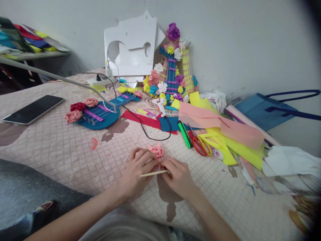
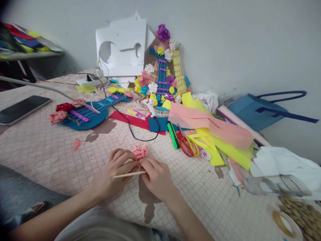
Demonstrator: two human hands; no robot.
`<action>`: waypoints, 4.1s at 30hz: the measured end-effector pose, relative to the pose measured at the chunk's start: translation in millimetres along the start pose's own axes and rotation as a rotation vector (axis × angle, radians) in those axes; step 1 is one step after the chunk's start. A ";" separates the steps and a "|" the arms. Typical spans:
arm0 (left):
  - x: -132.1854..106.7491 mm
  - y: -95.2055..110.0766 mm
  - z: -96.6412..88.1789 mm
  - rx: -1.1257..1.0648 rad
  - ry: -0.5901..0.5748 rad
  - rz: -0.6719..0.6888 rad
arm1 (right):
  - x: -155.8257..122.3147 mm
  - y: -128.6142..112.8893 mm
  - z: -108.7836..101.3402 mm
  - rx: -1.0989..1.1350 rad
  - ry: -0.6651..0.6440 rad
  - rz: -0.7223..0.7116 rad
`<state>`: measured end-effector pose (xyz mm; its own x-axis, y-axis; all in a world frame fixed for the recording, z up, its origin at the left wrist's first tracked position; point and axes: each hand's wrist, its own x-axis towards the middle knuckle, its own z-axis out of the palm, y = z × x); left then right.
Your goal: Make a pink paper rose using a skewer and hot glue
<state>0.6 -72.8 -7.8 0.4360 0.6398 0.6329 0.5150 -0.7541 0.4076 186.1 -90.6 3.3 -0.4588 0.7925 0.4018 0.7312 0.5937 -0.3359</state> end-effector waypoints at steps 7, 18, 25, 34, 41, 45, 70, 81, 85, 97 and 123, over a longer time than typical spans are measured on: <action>-2.4 0.2 2.2 0.008 0.010 -0.021 | -2.8 1.8 -0.9 0.017 -0.010 0.035; -9.1 0.1 3.2 -0.019 -0.012 -0.049 | -22.7 5.6 -10.8 0.109 0.013 0.174; -7.1 5.2 -1.2 -0.008 -0.014 -0.068 | -32.3 12.3 -3.8 0.047 0.011 0.184; -9.9 6.9 -1.2 -0.019 -0.022 -0.099 | -30.9 10.3 1.4 0.046 -0.018 0.183; -8.8 7.9 -0.6 0.008 -0.116 -0.027 | -30.7 6.6 1.2 0.053 -0.036 0.184; -7.1 8.8 1.0 0.040 -0.166 -0.008 | -31.3 5.6 0.4 0.046 -0.027 0.190; -2.8 10.8 5.6 -0.035 -0.182 -0.043 | -27.2 -2.5 14.3 -0.042 -0.012 0.166; -2.2 7.7 -1.9 -0.063 -0.197 -0.015 | -25.7 -1.5 7.9 -0.045 -0.006 0.160; -1.5 6.2 -2.8 -0.073 -0.243 -0.009 | -26.0 -0.1 7.1 -0.022 -0.001 0.175; -0.6 -6.7 -12.0 -0.017 -0.309 0.024 | -26.9 0.2 5.1 -0.003 -0.021 0.202; -1.0 3.4 1.3 -0.001 -0.255 0.045 | -28.5 -3.9 6.8 0.010 -0.013 0.271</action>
<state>2.9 -75.8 -7.9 0.6305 0.6223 0.4639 0.4904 -0.7827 0.3833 192.9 -114.5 -12.6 -0.2533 0.9244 0.2851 0.8231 0.3608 -0.4386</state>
